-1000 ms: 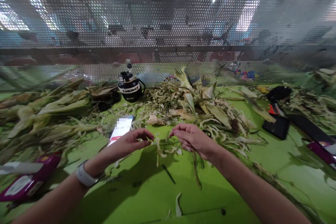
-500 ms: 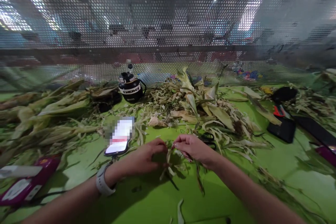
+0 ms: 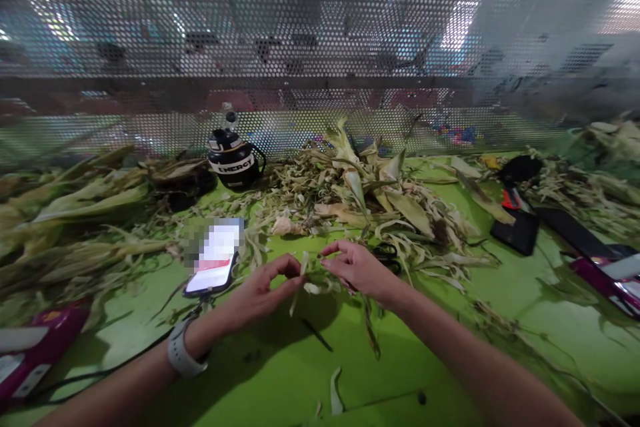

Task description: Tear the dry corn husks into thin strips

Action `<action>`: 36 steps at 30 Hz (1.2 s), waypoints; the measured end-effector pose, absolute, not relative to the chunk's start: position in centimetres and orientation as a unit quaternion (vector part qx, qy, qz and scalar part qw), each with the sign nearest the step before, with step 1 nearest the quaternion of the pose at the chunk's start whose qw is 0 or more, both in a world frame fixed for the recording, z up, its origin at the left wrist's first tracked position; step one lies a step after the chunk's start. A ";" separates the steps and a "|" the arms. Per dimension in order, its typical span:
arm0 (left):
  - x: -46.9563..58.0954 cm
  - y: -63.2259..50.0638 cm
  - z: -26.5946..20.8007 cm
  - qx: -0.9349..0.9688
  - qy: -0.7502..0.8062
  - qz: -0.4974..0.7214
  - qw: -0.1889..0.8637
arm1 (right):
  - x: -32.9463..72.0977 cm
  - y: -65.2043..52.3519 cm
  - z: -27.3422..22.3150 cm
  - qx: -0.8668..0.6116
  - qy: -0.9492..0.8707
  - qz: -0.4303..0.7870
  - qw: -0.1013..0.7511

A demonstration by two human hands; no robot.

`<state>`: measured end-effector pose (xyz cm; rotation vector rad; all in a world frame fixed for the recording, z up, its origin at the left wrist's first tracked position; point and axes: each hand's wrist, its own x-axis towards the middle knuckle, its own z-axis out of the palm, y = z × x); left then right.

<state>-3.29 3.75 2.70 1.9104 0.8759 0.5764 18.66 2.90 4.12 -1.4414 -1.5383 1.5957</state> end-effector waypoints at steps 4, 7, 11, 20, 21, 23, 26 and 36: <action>-2.9 3.4 2.4 0.759 0.390 0.252 0.456 | 18.3 2.5 4.2 -0.524 -0.613 0.557 0.198; -2.6 3.2 2.0 0.747 0.398 0.269 0.459 | 17.9 2.1 3.7 -0.508 -0.656 0.525 0.192; -2.3 3.1 1.3 0.708 0.389 0.297 0.509 | 17.6 2.3 3.0 -0.493 -0.661 0.506 0.251; -2.7 3.6 1.1 0.550 0.324 0.264 0.723 | 18.1 2.7 2.9 -0.497 -0.683 0.450 0.290; -2.7 3.6 1.1 0.547 0.315 0.260 0.731 | 18.1 2.7 2.8 -0.497 -0.682 0.448 0.294; -2.9 3.5 1.3 0.530 0.301 0.253 0.751 | 18.0 2.6 2.7 -0.499 -0.677 0.449 0.302; -2.9 3.3 1.7 0.514 0.297 0.249 0.765 | 17.8 2.6 2.7 -0.507 -0.663 0.460 0.304; -2.1 2.7 1.4 0.602 0.334 0.230 0.688 | 17.0 1.6 2.8 -0.498 -0.641 0.524 0.258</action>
